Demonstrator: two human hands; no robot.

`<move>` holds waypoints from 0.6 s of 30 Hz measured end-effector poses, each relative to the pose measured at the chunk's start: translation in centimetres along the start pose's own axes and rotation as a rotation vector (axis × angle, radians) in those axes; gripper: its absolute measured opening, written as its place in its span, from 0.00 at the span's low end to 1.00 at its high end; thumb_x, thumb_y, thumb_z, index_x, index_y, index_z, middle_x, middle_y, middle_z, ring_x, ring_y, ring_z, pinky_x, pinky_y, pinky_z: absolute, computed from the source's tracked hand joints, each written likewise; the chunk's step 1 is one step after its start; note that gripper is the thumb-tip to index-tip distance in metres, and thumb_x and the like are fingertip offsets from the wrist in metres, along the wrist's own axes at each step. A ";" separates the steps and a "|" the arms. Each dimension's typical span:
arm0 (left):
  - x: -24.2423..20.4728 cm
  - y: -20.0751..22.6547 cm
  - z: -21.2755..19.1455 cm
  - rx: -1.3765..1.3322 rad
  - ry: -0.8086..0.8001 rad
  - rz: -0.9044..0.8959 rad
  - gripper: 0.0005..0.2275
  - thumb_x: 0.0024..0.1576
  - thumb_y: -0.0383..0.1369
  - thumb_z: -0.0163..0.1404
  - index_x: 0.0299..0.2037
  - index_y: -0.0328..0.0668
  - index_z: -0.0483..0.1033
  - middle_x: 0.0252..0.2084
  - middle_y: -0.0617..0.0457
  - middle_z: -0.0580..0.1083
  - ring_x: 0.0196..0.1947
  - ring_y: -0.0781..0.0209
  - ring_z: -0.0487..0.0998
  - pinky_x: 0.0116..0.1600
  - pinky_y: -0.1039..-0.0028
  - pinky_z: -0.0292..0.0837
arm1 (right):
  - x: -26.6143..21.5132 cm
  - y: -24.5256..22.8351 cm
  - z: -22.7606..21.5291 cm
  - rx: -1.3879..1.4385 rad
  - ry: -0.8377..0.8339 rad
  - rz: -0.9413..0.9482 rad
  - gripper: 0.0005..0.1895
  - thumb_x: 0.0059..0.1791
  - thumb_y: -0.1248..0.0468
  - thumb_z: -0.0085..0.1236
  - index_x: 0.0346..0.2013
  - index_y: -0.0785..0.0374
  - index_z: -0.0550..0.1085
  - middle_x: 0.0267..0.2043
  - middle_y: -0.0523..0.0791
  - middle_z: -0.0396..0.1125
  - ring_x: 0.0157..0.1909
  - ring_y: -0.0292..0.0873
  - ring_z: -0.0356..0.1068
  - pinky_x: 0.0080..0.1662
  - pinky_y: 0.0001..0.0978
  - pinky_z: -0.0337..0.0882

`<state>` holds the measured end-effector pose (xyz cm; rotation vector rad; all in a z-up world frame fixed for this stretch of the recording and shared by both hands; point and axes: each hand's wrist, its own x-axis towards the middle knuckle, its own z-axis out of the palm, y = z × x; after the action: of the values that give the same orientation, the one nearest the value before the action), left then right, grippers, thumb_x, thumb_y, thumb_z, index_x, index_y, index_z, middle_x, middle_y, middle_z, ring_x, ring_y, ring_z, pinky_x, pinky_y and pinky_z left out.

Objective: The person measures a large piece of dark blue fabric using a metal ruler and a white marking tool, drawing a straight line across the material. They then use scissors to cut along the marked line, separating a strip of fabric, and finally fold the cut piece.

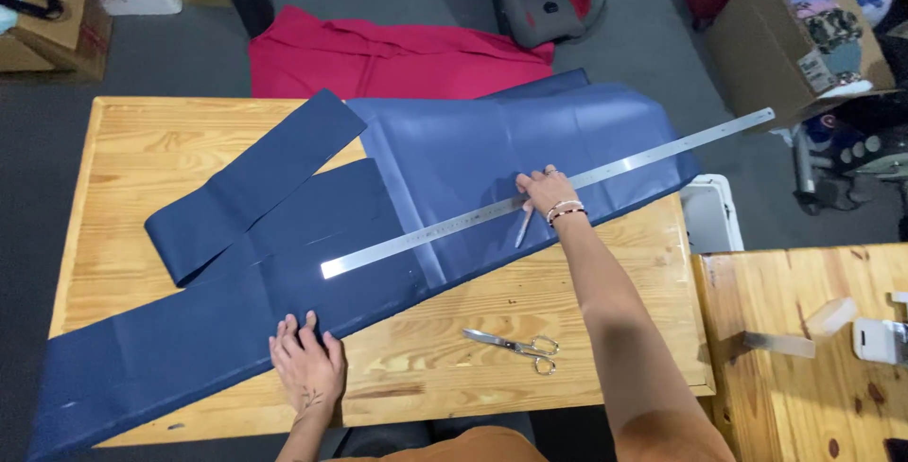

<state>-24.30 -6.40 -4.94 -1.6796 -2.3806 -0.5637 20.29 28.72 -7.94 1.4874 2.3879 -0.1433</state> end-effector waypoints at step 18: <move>-0.4 0.0 0.1 -0.005 0.032 0.033 0.19 0.59 0.35 0.48 0.58 0.39 0.77 0.63 0.35 0.73 0.68 0.40 0.69 0.76 0.51 0.57 | -1.7 -1.5 -8.6 -0.137 0.551 -0.193 0.02 0.50 0.60 0.52 0.36 0.46 0.69 0.31 0.43 0.64 0.32 0.49 0.68 0.35 0.42 0.70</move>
<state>-24.16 -6.68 -5.18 -1.6952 -2.3269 -0.5874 17.76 28.77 0.61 1.3595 2.8926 0.4342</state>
